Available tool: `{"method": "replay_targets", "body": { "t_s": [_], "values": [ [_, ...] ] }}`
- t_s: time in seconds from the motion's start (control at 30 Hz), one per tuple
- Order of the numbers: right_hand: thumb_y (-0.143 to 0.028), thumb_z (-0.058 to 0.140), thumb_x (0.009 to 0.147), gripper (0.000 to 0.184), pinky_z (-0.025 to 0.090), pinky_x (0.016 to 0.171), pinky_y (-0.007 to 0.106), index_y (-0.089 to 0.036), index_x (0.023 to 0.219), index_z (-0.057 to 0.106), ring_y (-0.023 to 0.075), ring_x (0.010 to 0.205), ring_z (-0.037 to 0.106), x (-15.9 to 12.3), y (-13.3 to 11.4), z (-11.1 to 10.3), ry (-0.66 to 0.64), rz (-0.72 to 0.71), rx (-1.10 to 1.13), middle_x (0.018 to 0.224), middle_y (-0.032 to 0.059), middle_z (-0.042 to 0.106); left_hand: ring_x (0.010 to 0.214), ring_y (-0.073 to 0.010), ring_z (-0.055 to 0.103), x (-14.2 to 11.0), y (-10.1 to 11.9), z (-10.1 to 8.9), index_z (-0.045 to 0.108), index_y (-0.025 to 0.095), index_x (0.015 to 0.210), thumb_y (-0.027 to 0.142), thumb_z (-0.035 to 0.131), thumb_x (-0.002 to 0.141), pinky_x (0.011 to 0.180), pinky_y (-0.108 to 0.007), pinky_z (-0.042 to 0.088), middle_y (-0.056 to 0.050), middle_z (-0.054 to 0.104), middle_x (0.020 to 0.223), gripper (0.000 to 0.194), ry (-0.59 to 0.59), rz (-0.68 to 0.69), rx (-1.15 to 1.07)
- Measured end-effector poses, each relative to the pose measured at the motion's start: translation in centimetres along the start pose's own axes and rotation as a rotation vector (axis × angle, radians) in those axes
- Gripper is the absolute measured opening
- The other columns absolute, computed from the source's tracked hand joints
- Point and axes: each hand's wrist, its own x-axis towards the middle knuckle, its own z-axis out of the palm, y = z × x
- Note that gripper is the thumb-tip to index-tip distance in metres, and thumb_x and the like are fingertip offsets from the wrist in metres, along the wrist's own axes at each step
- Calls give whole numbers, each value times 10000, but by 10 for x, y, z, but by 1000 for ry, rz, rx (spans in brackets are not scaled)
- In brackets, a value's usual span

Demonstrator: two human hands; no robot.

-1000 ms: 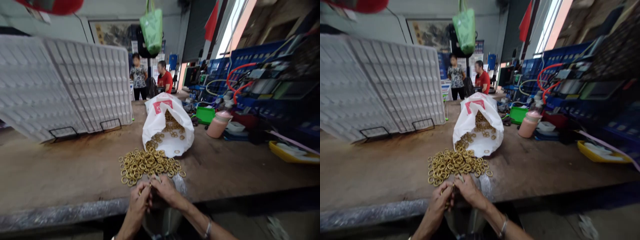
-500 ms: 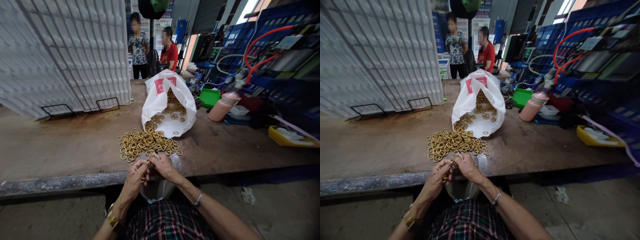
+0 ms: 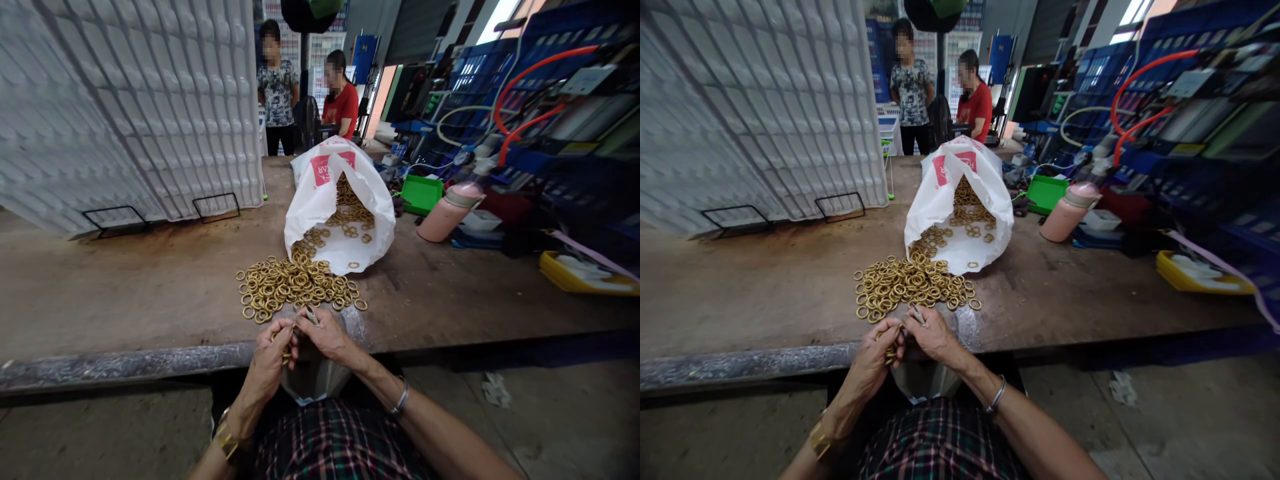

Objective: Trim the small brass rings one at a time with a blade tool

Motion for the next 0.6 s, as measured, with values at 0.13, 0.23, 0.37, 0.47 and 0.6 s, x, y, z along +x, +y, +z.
{"method": "replay_targets", "body": {
  "t_s": [0.13,0.23,0.37,0.47,0.6],
  "values": [
    [-344,462,777,225,346,540,197,-171,647,524,87,549,427,1,0,0,-11,42,39,569,-39,481,444,-63,464,0,-1,0,525,158,821,429,613,719,373,-160,328,45,501,588,303,4,1,-8],
    [-360,445,788,258,342,515,195,-173,623,509,83,522,420,2,1,-1,-21,55,82,554,-37,483,446,-61,462,1,-2,-2,529,155,824,424,610,724,371,-158,327,42,503,596,299,-10,2,-23],
    [-368,435,792,273,329,492,190,-177,608,497,80,503,408,2,4,0,-14,52,87,532,-40,466,444,-59,456,1,-3,-3,539,153,810,416,602,732,369,-157,325,42,504,593,281,-17,0,-34],
    [-362,429,791,267,335,501,201,-176,613,497,83,502,415,3,7,1,-10,32,71,545,-34,479,441,-63,461,0,-3,-2,541,157,813,424,601,727,370,-161,328,46,507,582,286,7,-1,-5],
    [-338,427,793,243,361,537,213,-174,627,495,96,538,463,4,9,3,12,-10,41,569,-23,501,436,-65,456,-1,-1,-1,542,148,783,436,594,726,368,-162,332,43,496,568,299,19,7,73]
  ]
}}
